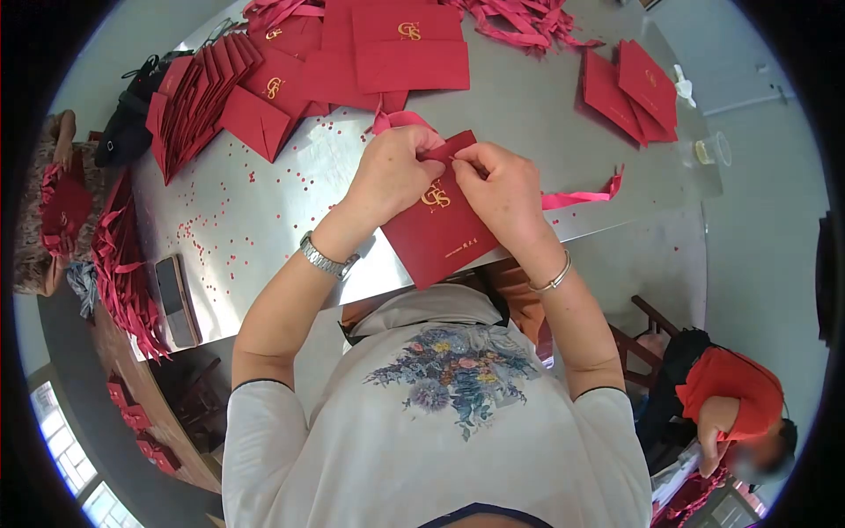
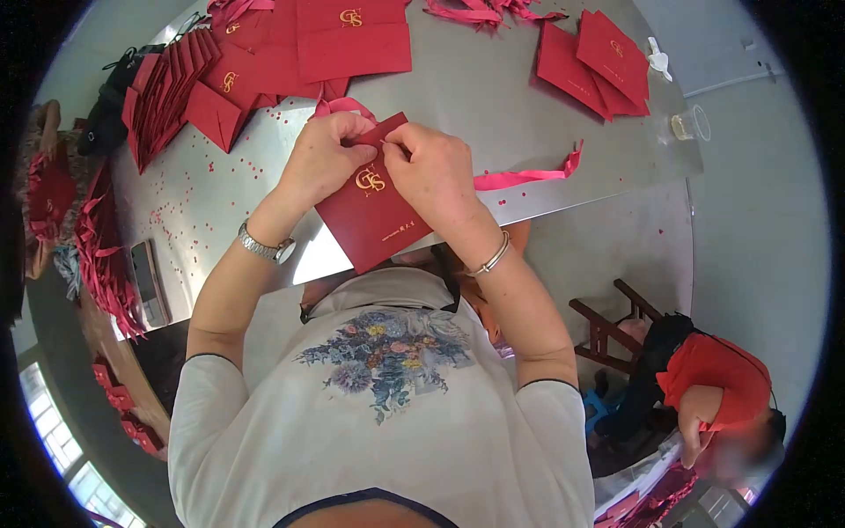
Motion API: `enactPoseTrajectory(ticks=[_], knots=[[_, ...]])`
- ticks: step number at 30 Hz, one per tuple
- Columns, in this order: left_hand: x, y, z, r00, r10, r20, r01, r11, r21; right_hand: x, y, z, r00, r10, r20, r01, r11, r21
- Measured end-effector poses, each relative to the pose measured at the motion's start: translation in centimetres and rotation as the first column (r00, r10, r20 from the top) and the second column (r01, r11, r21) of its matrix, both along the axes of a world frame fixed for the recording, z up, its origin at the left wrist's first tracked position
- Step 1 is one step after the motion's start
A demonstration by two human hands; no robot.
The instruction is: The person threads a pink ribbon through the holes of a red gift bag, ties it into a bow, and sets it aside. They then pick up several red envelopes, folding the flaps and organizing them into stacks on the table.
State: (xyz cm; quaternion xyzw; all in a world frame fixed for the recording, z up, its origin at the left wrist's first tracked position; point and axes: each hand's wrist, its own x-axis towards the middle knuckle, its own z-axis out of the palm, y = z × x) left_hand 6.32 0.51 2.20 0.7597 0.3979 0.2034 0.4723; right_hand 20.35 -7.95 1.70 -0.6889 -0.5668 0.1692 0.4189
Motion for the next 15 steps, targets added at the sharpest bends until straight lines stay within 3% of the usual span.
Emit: enactPoseTrajectory(ticks=[3,5,6,8,12,15], knots=[[0.0,-0.5,0.5,0.999,0.013,-0.029,-0.012,0.999,0.032,-0.1,0.4,0.1,0.998,-0.016,0.059,0.018,0.999,-0.028],[0.1,-1.0,0.1,0.998,0.038,-0.042,-0.025,0.958,0.286,-0.3,0.6,0.6,0.941,0.033,0.336,-0.033,0.999,-0.007],[0.2,-1.2,0.1,0.998,0.042,-0.04,-0.029,0.958,0.286,-0.6,0.7,0.9,0.941,0.037,0.337,-0.036,0.999,-0.008],[0.3,-1.5,0.8,0.991,0.016,-0.136,0.035,0.931,0.363,-1.2,0.6,1.6,0.814,0.138,0.564,-0.092,0.99,-0.11],[0.0,-1.3,0.1,0.998,0.014,-0.062,0.006,0.949,0.314,-1.0,1.5,2.3,0.832,0.183,0.524,-0.073,0.972,-0.224],[-0.6,-1.2,-0.2,0.999,-0.031,-0.021,0.036,0.944,0.329,0.5,1.8,2.1,0.956,0.22,0.194,-0.186,0.966,-0.178]])
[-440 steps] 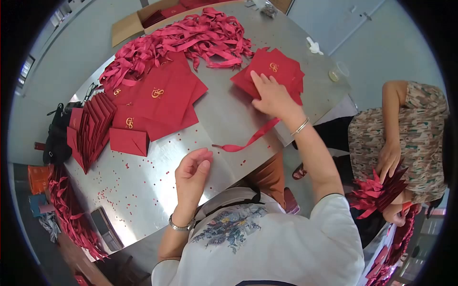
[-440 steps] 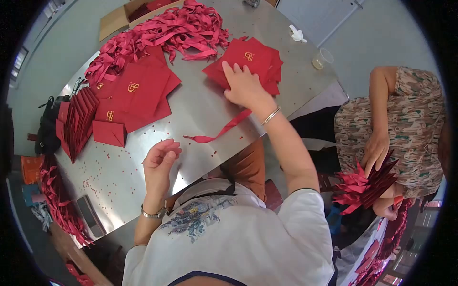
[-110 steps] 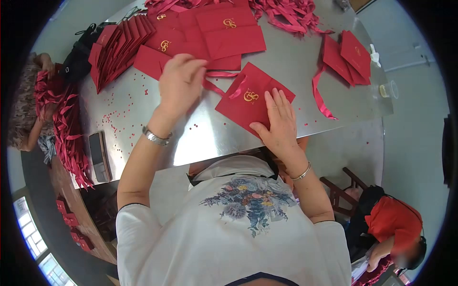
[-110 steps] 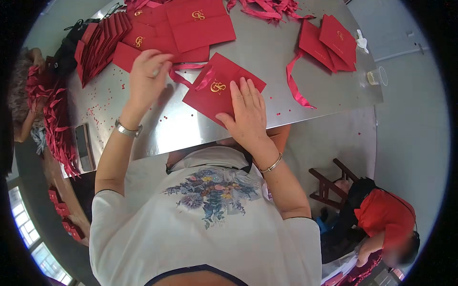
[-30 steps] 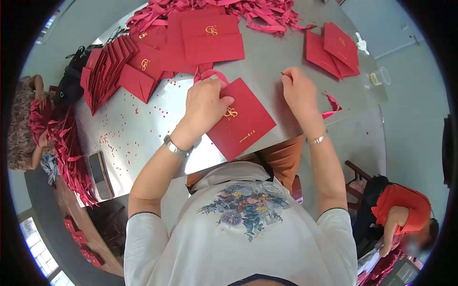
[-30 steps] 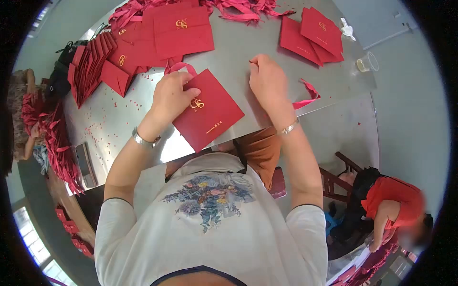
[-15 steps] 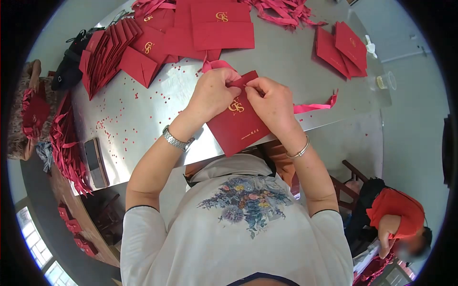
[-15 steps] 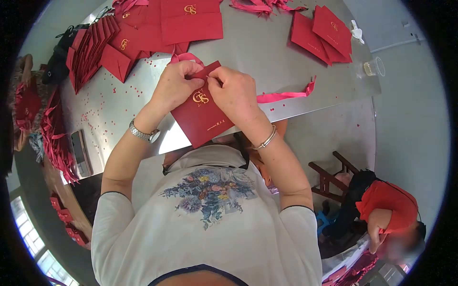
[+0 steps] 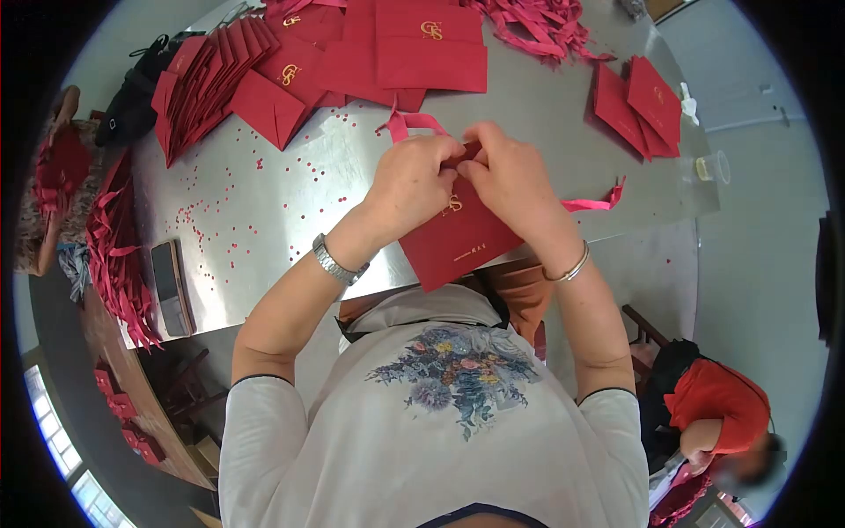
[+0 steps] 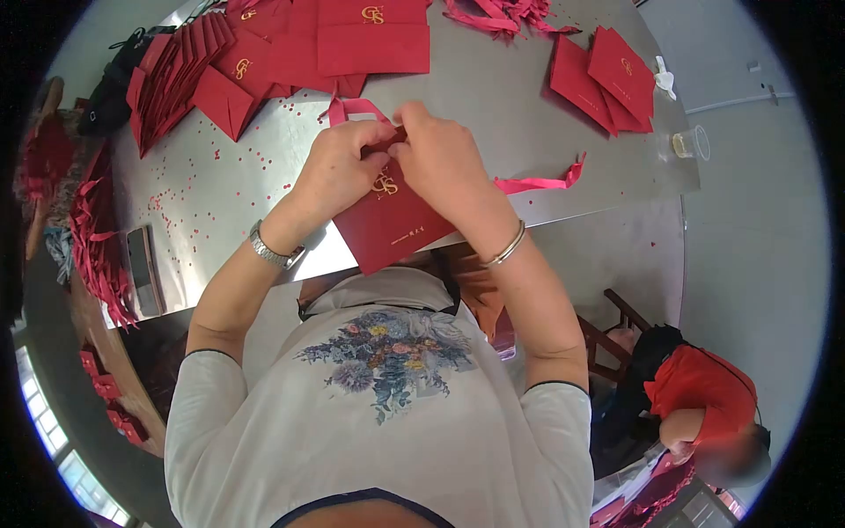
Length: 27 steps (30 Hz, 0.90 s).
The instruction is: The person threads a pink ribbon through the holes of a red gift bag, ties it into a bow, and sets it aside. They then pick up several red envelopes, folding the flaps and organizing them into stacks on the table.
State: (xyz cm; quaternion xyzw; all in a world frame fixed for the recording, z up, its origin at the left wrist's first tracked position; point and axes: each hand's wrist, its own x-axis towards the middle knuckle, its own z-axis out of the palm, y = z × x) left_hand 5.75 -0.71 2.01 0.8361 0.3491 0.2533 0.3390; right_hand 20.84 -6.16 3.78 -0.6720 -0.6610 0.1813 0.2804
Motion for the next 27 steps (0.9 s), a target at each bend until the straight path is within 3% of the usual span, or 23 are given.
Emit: enactPoseTrajectory(ticks=[2,5,7,9,13,15,16,18,19,20,21,22,24,25,27], knots=[[-0.4,0.2,0.8,0.994,-0.04,0.102,0.063,0.969,-0.237,0.4,-0.2,-0.3,0.999,0.035,-0.026,-0.035,0.999,-0.009],[-0.6,2.0,0.8,0.997,-0.044,0.066,0.064,0.933,-0.355,0.3,-0.5,0.0,0.996,0.053,-0.075,-0.056,0.998,-0.035],[-0.4,3.4,0.6,0.995,-0.063,0.077,0.083,0.951,-0.299,0.2,-0.7,0.1,0.994,0.04,-0.1,-0.046,0.997,-0.054],[-0.4,4.2,0.5,0.947,-0.311,0.077,0.319,0.894,-0.316,0.3,-0.9,-0.2,0.985,0.046,-0.168,-0.045,0.999,0.008],[-0.1,4.4,0.7,0.927,-0.375,-0.024,0.359,0.902,-0.239,0.5,-1.3,-0.5,0.973,0.043,-0.226,-0.042,0.999,0.008],[-0.2,4.1,0.7,0.926,-0.369,-0.072,0.369,0.929,-0.013,0.6,-1.6,-0.5,0.958,0.074,-0.275,-0.082,0.996,-0.017],[-0.2,4.1,0.3,0.926,-0.371,-0.073,0.371,0.929,-0.014,0.7,-1.6,-0.6,0.958,0.073,-0.277,-0.081,0.997,-0.017],[-0.5,4.0,-0.8,0.968,-0.252,0.002,0.25,0.959,0.137,1.0,-1.5,-1.2,0.981,0.085,-0.175,-0.086,0.996,0.003],[-0.8,4.2,0.4,0.994,-0.1,-0.04,0.093,0.985,-0.143,1.3,-1.6,-1.3,0.981,0.082,-0.177,-0.082,0.997,0.005],[-1.2,4.5,1.7,0.992,0.038,-0.123,-0.085,0.913,-0.4,1.6,-1.7,-1.4,0.974,0.06,-0.217,-0.068,0.997,-0.033],[-2.0,5.4,-0.5,0.999,0.032,-0.04,-0.039,0.982,-0.184,1.8,-1.7,-1.5,0.966,0.035,-0.257,-0.055,0.996,-0.07],[-2.0,5.6,-0.9,0.999,0.029,-0.042,-0.036,0.982,-0.184,1.8,-1.7,-1.5,0.965,0.032,-0.259,-0.051,0.996,-0.07],[-2.2,5.8,-1.5,0.984,0.175,-0.011,-0.175,0.985,0.001,1.6,-1.7,-1.4,0.979,0.077,-0.187,-0.088,0.995,-0.053],[-2.4,6.5,-1.5,0.956,0.292,-0.029,-0.291,0.956,0.016,1.7,-1.7,-1.4,0.979,0.077,-0.188,-0.088,0.995,-0.052],[-3.4,7.2,-1.5,0.955,0.295,-0.031,-0.293,0.954,0.057,1.9,-1.9,-1.4,0.984,0.067,-0.163,-0.076,0.996,-0.054]])
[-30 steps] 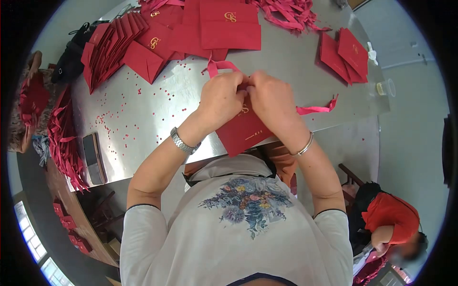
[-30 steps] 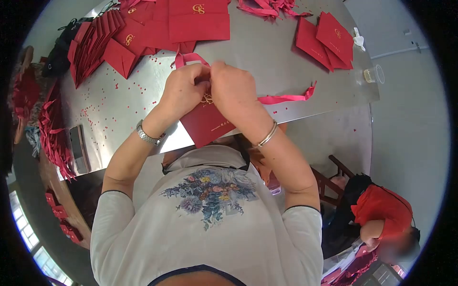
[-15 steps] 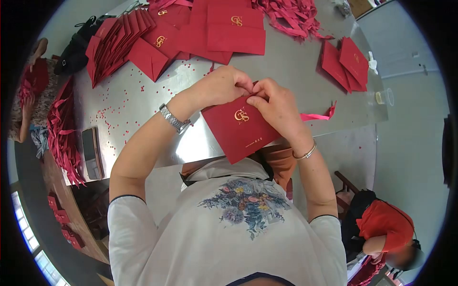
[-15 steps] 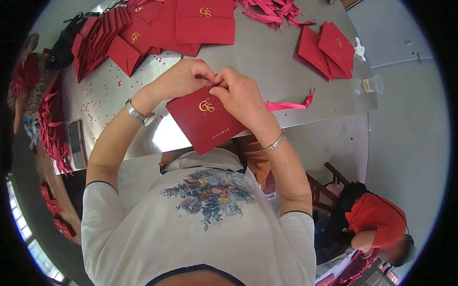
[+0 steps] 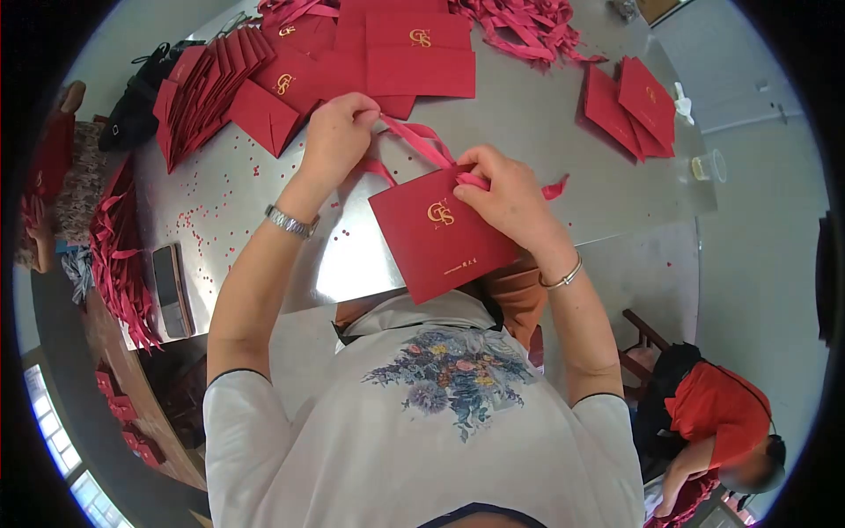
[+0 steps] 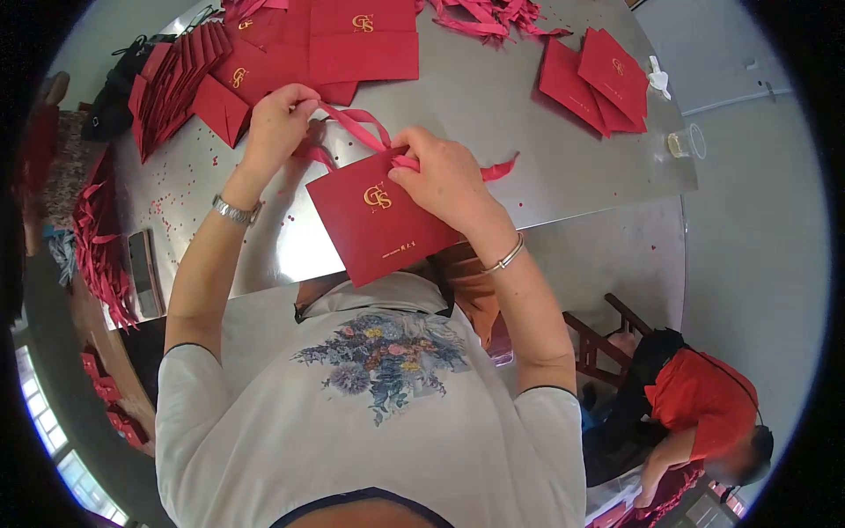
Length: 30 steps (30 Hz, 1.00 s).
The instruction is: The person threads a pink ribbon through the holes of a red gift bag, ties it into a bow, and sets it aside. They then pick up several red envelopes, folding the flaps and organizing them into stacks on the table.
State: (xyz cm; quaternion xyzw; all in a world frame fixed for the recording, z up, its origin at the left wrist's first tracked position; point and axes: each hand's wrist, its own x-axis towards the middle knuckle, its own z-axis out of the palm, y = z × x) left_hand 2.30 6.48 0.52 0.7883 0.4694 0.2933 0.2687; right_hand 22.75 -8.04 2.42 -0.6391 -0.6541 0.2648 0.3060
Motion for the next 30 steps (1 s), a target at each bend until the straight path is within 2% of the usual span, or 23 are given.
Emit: enactPoseTrajectory(ticks=[1,2,4,5,7,9,12,14,15,17,18,19,21,22,24,27,28,30], knots=[[-0.2,-0.5,0.2,0.998,-0.004,0.057,0.011,0.993,-0.114,0.1,0.0,-0.1,1.0,-0.004,-0.001,0.004,1.0,0.002],[-0.2,-1.6,1.2,0.998,-0.006,0.056,0.012,0.993,-0.114,0.1,-0.1,-0.2,1.0,-0.013,0.003,0.013,1.0,-0.007],[-0.3,-3.8,3.1,0.998,-0.001,0.064,-0.004,0.997,0.083,0.1,-0.1,-0.3,1.0,-0.025,0.006,0.025,1.0,-0.017],[-0.8,-4.1,3.3,0.987,-0.139,-0.077,0.156,0.934,0.323,0.0,-0.1,-0.2,0.999,-0.037,0.023,0.037,0.999,-0.016],[-1.1,-6.9,4.2,0.927,-0.306,-0.216,0.305,0.952,-0.041,-0.4,-0.3,-0.3,0.998,-0.055,0.041,0.056,0.998,-0.015],[-1.5,-8.0,3.1,0.9,-0.356,-0.251,0.35,0.934,-0.069,-0.6,-0.5,-0.3,0.989,-0.067,0.132,0.069,0.998,-0.013],[-1.2,-8.3,1.8,0.96,-0.266,-0.082,0.248,0.952,-0.181,-0.2,-1.7,0.6,0.978,-0.058,0.201,0.036,0.993,0.11],[-1.2,-8.4,1.7,0.965,-0.259,-0.038,0.246,0.947,-0.205,2.1,-2.2,0.2,0.96,-0.185,0.21,0.097,0.923,0.372],[-1.2,-8.5,1.6,0.973,-0.229,-0.005,0.222,0.947,-0.23,3.2,-3.0,0.6,0.954,-0.296,0.052,0.271,0.921,0.281],[-1.0,-8.7,1.5,0.975,-0.223,0.009,0.218,0.945,-0.243,7.0,-3.8,-0.4,0.911,-0.412,0.0,0.392,0.868,0.304],[-1.0,-8.8,1.4,0.977,-0.212,0.018,0.209,0.944,-0.254,8.3,-4.5,-0.8,0.887,-0.454,0.081,0.417,0.865,0.28],[-1.0,-8.8,1.4,0.979,-0.201,0.025,0.2,0.944,-0.264,8.3,-4.7,-1.1,0.885,-0.459,0.083,0.421,0.863,0.28],[-1.0,-8.8,1.3,0.98,-0.196,0.026,0.196,0.945,-0.263,8.4,-5.2,-1.4,0.767,-0.626,0.143,0.631,0.776,0.011],[-0.9,-8.9,1.2,0.982,-0.188,0.023,0.187,0.947,-0.263,8.1,-5.1,-1.2,0.765,-0.627,0.146,0.632,0.775,0.009],[-0.8,-9.1,1.2,0.984,-0.177,0.036,0.18,0.947,-0.268,7.1,-4.1,-0.6,0.686,-0.638,0.349,0.696,0.715,-0.062],[-1.0,-9.4,1.4,0.987,-0.154,0.035,0.158,0.954,-0.255,7.4,-3.1,-0.5,0.738,-0.566,0.368,0.639,0.762,-0.108],[-0.9,-9.4,1.5,0.988,-0.152,0.03,0.155,0.959,-0.239,7.4,-3.1,-0.6,0.74,-0.566,0.362,0.636,0.764,-0.106],[-0.9,-9.5,1.7,0.99,-0.137,0.027,0.139,0.963,-0.23,7.5,-3.3,-0.8,0.772,-0.624,0.122,0.629,0.777,-0.005]])
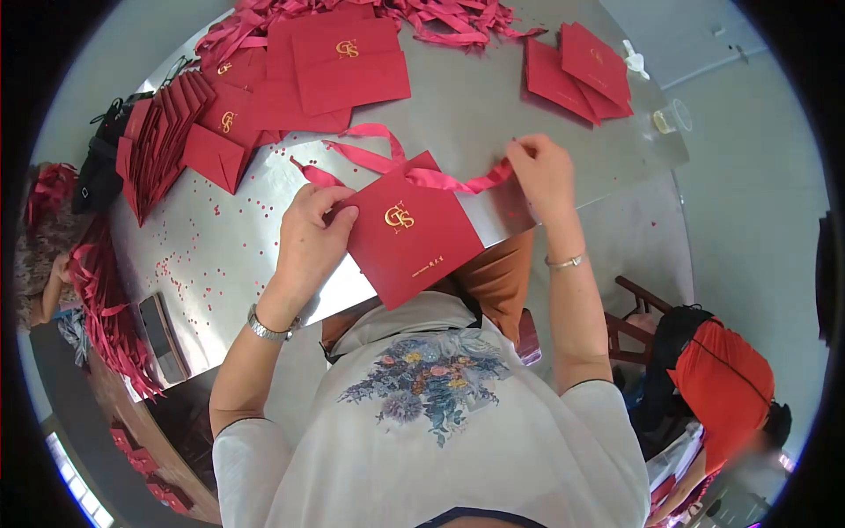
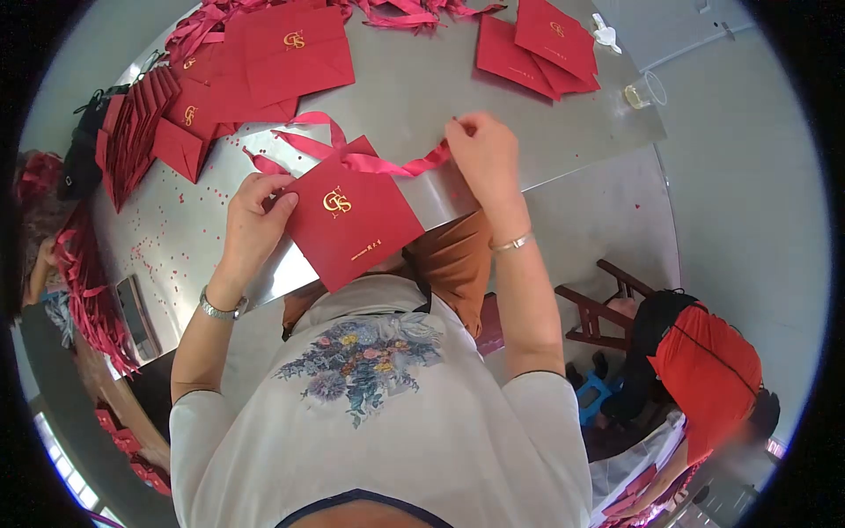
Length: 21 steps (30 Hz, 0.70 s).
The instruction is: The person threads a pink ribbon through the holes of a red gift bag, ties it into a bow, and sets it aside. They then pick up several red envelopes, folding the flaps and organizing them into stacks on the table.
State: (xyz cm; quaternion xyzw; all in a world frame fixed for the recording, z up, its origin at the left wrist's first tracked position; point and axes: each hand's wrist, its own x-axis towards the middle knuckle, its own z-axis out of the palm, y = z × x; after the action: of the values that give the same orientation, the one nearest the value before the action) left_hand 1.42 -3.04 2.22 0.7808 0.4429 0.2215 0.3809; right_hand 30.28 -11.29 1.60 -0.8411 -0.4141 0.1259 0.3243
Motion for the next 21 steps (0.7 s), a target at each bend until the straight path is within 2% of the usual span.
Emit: enactPoseTrajectory(ticks=[1,2,3,4,5,7,9,11,12,14,15,17,21], knots=[[0.0,-0.1,0.0,1.0,0.016,-0.001,-0.016,1.0,0.003,0.3,-0.1,0.0,1.0,0.009,0.002,-0.009,1.0,0.001],[0.0,-0.2,-0.1,1.0,0.024,0.0,-0.024,1.0,0.001,0.5,-0.4,0.0,0.926,0.063,-0.371,0.062,0.947,0.315],[-0.1,-0.1,-0.4,0.999,0.025,0.03,-0.025,1.0,-0.009,0.6,-0.8,0.1,0.72,0.223,-0.657,0.245,0.804,0.542],[0.0,-0.1,-0.7,0.998,0.024,0.062,-0.023,1.0,-0.018,0.5,-1.4,1.5,0.614,0.356,-0.705,0.287,0.731,0.619],[0.1,0.0,-0.9,0.998,0.028,0.063,-0.027,0.999,-0.019,0.0,-1.9,2.5,0.613,0.357,-0.704,0.283,0.733,0.618],[0.3,0.0,-1.0,0.996,0.037,0.083,-0.034,0.999,-0.028,-1.1,-2.9,4.0,0.506,0.613,-0.608,0.289,0.543,0.788],[0.5,0.1,-0.9,0.997,0.046,0.06,-0.045,0.999,-0.02,-2.3,-3.6,4.9,0.53,0.616,-0.583,0.259,0.537,0.803],[0.6,0.0,-0.8,0.998,0.056,0.041,-0.055,0.998,-0.012,-3.5,-3.4,5.4,0.62,0.551,-0.559,0.333,0.46,0.823],[0.6,-0.1,-0.8,0.997,0.07,0.038,-0.071,0.997,0.013,-3.4,-3.4,5.2,0.621,0.552,-0.556,0.33,0.46,0.825],[0.5,-0.1,-0.8,0.996,0.084,0.038,-0.085,0.996,0.038,-3.2,-3.1,4.1,0.631,0.383,-0.675,0.453,0.525,0.721],[0.3,-0.1,-1.0,0.996,0.085,0.013,-0.085,0.993,0.081,-3.1,-3.0,3.7,0.633,0.384,-0.672,0.45,0.524,0.723],[0.0,-0.1,-1.2,0.996,0.086,-0.011,-0.084,0.989,0.12,-2.9,-3.1,2.8,0.51,0.322,-0.798,0.596,0.537,0.597],[-0.1,0.0,-1.1,0.996,0.092,-0.018,-0.09,0.991,0.094,-1.8,-4.6,-0.4,0.487,0.41,-0.771,0.553,0.538,0.636]])
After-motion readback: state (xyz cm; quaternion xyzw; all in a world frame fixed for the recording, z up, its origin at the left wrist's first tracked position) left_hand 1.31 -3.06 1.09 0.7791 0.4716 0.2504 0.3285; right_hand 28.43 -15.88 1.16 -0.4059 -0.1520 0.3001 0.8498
